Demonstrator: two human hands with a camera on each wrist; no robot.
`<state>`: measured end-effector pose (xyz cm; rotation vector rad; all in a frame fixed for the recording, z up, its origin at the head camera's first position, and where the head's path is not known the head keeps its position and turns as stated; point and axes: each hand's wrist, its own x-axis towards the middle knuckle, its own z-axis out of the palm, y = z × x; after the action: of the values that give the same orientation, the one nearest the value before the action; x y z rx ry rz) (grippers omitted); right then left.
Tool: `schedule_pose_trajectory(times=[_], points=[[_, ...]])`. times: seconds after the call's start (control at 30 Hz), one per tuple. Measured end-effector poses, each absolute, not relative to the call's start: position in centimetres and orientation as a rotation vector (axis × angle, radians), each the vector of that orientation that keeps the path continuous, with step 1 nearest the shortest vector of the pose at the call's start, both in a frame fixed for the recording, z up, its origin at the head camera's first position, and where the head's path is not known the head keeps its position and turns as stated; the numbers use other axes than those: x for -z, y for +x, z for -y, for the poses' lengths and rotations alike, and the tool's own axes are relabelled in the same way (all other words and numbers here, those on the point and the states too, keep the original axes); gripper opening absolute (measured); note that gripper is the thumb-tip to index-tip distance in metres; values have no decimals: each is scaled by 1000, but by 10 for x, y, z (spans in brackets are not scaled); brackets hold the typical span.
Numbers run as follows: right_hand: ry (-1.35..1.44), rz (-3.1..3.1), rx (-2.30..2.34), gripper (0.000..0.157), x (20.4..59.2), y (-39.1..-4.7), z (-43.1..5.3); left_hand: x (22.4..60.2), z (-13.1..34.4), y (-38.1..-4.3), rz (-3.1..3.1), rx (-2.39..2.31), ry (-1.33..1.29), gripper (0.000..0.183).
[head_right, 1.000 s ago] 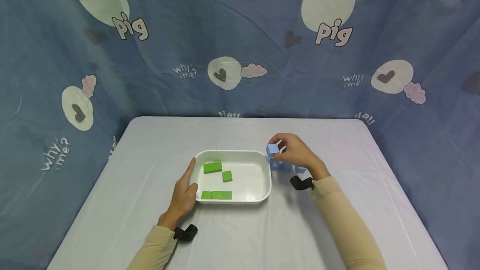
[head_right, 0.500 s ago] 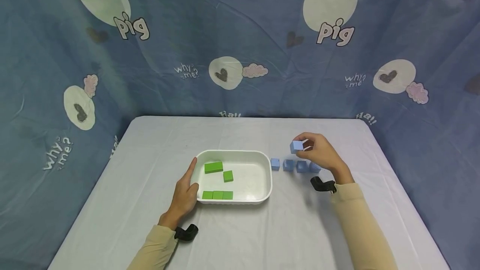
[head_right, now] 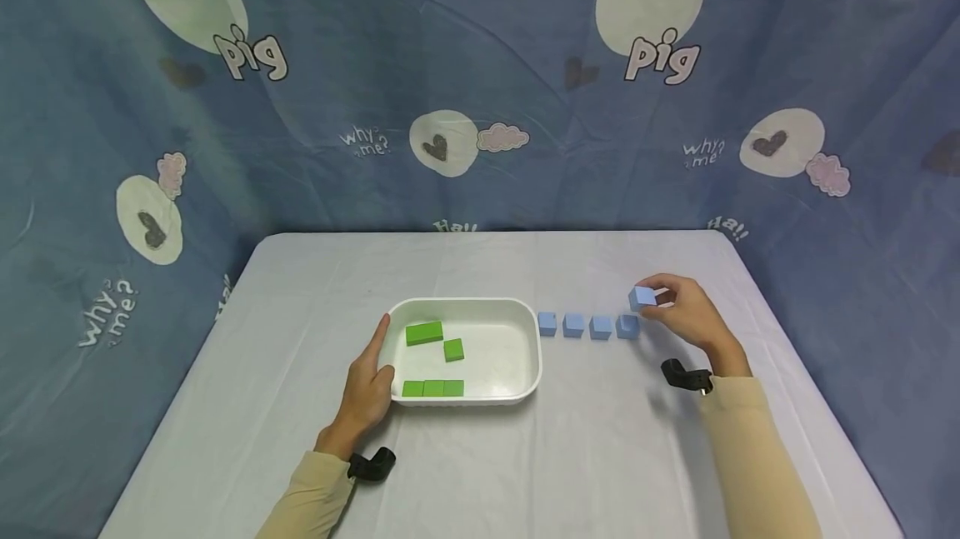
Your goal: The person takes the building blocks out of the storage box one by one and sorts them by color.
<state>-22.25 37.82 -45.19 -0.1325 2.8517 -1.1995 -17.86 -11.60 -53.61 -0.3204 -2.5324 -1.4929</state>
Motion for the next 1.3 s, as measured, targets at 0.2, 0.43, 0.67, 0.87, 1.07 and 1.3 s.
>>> schedule_pose_trajectory(times=[0.2, 0.43, 0.67, 0.87, 1.07, 1.3], points=[[-96, -2860, 1178, 36, 463, -216, -392, 537, 116, -179, 2533, 1490, -319, 78], [-21, -2835, 1131, 39, 474, -213, -400, 538, 116, -180, 2533, 1495, -310, 79], [22, -2791, 1116, 40, 486, -213, -405, 537, 116, -179, 2537, 1486, -311, 79], [19, -2782, 1115, 39, 496, -212, -404, 537, 116, -179, 2539, 1478, -311, 79], [33, -2794, 1086, 38, 502, -211, -403, 537, 116, -179, 2538, 1478, -313, 79], [52, -2791, 1065, 43, 503, -210, -402, 537, 116, -179, 2542, 1479, -308, 79]])
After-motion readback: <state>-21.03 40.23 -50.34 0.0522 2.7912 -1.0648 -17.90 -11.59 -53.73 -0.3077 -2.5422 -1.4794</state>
